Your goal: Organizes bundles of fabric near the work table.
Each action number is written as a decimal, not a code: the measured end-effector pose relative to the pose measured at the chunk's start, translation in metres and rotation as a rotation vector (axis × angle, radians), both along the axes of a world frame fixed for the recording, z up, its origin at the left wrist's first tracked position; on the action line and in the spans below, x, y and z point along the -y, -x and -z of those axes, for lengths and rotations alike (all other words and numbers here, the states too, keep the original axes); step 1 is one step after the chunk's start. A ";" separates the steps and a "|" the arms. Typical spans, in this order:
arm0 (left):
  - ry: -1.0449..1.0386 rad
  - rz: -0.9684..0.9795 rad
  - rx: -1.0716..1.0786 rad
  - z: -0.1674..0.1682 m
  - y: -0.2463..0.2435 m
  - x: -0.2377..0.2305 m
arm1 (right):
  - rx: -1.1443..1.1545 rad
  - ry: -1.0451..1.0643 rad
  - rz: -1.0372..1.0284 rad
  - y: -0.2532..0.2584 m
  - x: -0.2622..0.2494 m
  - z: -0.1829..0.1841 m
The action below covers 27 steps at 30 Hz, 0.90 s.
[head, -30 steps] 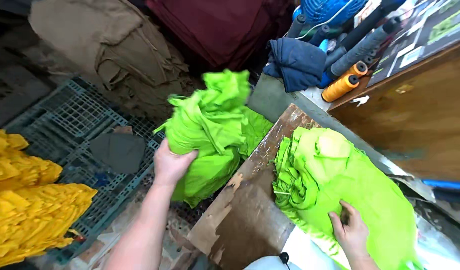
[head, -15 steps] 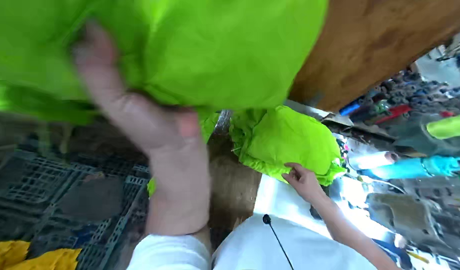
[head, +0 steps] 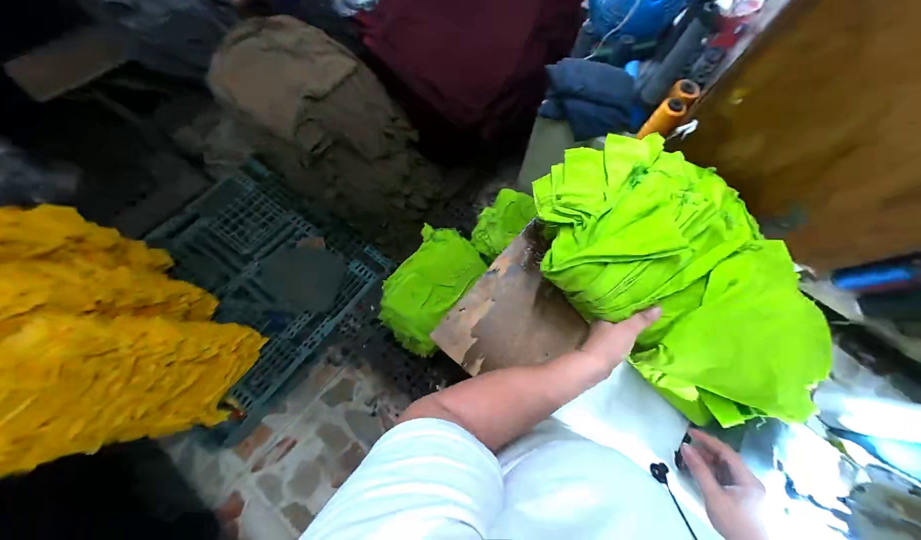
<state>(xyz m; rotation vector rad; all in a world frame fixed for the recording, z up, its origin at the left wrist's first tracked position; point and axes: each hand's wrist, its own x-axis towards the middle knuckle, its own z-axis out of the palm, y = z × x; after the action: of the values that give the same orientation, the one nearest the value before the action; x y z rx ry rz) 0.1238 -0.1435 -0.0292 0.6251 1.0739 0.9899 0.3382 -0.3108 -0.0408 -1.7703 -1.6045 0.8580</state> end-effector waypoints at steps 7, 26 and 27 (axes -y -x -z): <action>-0.243 0.676 -0.230 -0.011 0.093 0.000 | 0.337 0.001 0.016 0.029 -0.130 -0.005; 0.956 -0.357 -0.339 0.287 0.314 0.122 | 0.400 0.028 0.095 0.049 -0.155 0.038; 0.983 -0.380 -0.315 0.299 0.306 0.124 | 0.440 0.061 -0.009 0.053 -0.136 0.052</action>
<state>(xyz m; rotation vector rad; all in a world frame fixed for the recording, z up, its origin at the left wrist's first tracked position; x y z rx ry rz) -0.1821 -0.2674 -0.3281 -0.2541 1.8130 0.5576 0.2854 -0.1750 -0.0930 -2.1025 -1.8724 0.5483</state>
